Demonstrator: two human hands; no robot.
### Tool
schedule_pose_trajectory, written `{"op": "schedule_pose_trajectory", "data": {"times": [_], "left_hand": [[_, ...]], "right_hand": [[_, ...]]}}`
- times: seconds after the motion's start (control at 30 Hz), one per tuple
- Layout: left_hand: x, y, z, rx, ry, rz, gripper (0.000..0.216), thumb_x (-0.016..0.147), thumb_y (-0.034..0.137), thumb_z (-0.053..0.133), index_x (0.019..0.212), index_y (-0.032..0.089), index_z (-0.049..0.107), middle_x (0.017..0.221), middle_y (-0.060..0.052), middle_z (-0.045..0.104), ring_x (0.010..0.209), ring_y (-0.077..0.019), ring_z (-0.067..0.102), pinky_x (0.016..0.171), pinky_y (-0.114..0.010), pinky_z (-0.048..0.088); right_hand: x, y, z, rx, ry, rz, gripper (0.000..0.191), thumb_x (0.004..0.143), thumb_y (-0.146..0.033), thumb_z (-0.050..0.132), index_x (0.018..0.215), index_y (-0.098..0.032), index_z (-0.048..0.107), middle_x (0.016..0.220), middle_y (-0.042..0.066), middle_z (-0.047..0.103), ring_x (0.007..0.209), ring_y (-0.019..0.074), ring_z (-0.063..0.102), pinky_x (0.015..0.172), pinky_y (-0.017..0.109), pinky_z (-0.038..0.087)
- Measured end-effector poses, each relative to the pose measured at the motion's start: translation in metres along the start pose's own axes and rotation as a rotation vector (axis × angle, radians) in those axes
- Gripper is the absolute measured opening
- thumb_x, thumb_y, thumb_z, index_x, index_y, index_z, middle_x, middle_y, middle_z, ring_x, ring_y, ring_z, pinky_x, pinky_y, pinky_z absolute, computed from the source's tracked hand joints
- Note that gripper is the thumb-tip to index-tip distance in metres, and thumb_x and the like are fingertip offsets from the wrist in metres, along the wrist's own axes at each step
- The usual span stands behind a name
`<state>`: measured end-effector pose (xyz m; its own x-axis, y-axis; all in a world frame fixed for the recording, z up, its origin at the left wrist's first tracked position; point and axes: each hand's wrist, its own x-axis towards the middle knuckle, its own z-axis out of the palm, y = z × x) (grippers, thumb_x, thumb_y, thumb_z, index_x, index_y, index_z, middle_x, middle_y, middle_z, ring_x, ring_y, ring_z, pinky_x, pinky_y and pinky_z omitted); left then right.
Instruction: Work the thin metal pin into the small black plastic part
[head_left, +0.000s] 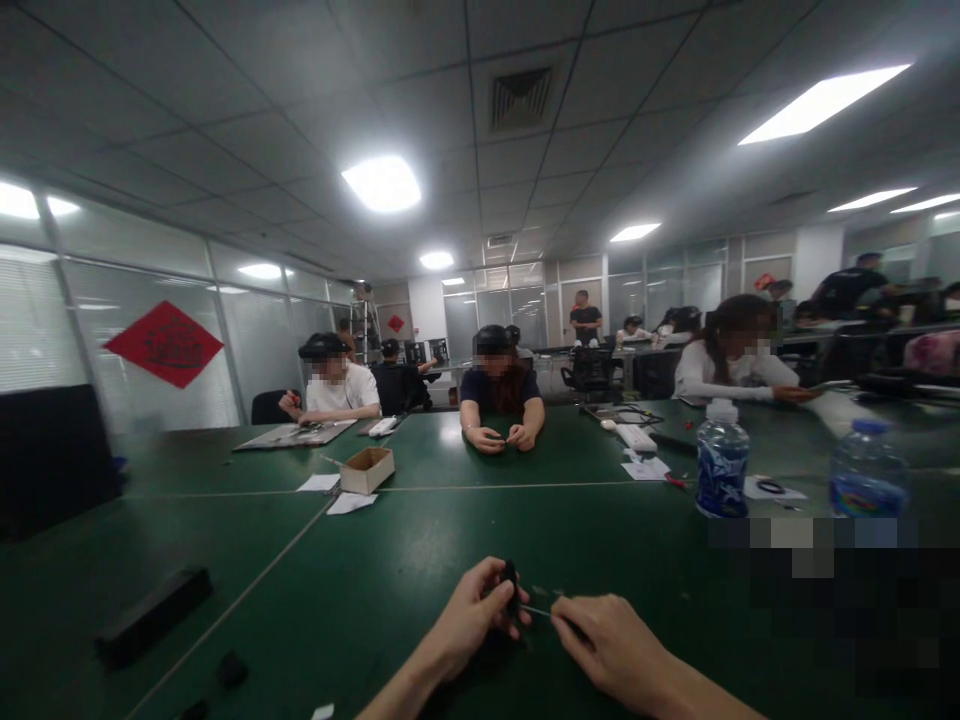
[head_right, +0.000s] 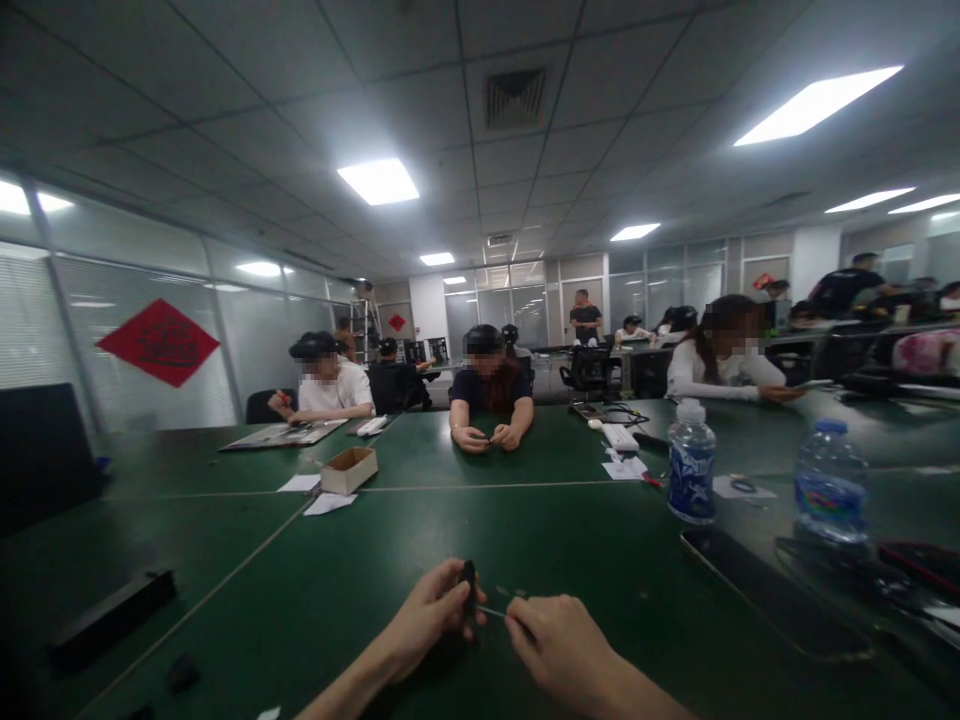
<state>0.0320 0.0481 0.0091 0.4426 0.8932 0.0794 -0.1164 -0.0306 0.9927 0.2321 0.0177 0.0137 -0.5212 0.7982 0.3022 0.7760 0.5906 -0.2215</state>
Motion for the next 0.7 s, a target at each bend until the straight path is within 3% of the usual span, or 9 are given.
{"op": "schedule_pose_trajectory", "data": {"times": [0.37,0.53,0.7], "left_hand": [[-0.002,0.004,0.008,0.042,0.044,-0.024,0.042,0.071,0.048,0.063,0.09,0.015,0.047,0.076,-0.005,0.063,0.062,-0.015,0.062,0.056,-0.026,0.043],[0.0,-0.001,0.006,0.057,0.069,-0.036,0.039,0.07,0.046,0.061,0.089,0.016,0.045,0.076,-0.005,0.063,0.062,-0.0148,0.063,0.056,-0.025,0.042],[0.006,-0.011,0.002,0.174,0.008,-0.025,0.028,0.072,0.039,0.054,0.085,0.019,0.039,0.065,0.001,0.059,0.047,-0.0107,0.054,0.046,-0.022,0.038]], "right_hand": [[0.0,0.002,0.0,0.069,0.012,0.0,0.028,0.089,-0.026,0.037,0.086,-0.021,0.065,0.078,0.004,0.068,0.07,0.0159,0.064,0.063,0.021,0.041],[0.002,0.009,0.01,0.078,0.037,-0.015,0.028,0.09,-0.025,0.037,0.089,-0.021,0.065,0.08,0.004,0.069,0.071,0.0157,0.066,0.063,0.02,0.042],[0.007,0.02,0.024,0.072,0.031,-0.044,0.022,0.086,-0.023,0.044,0.089,-0.019,0.064,0.079,0.005,0.07,0.069,0.017,0.066,0.061,0.021,0.044]]}}
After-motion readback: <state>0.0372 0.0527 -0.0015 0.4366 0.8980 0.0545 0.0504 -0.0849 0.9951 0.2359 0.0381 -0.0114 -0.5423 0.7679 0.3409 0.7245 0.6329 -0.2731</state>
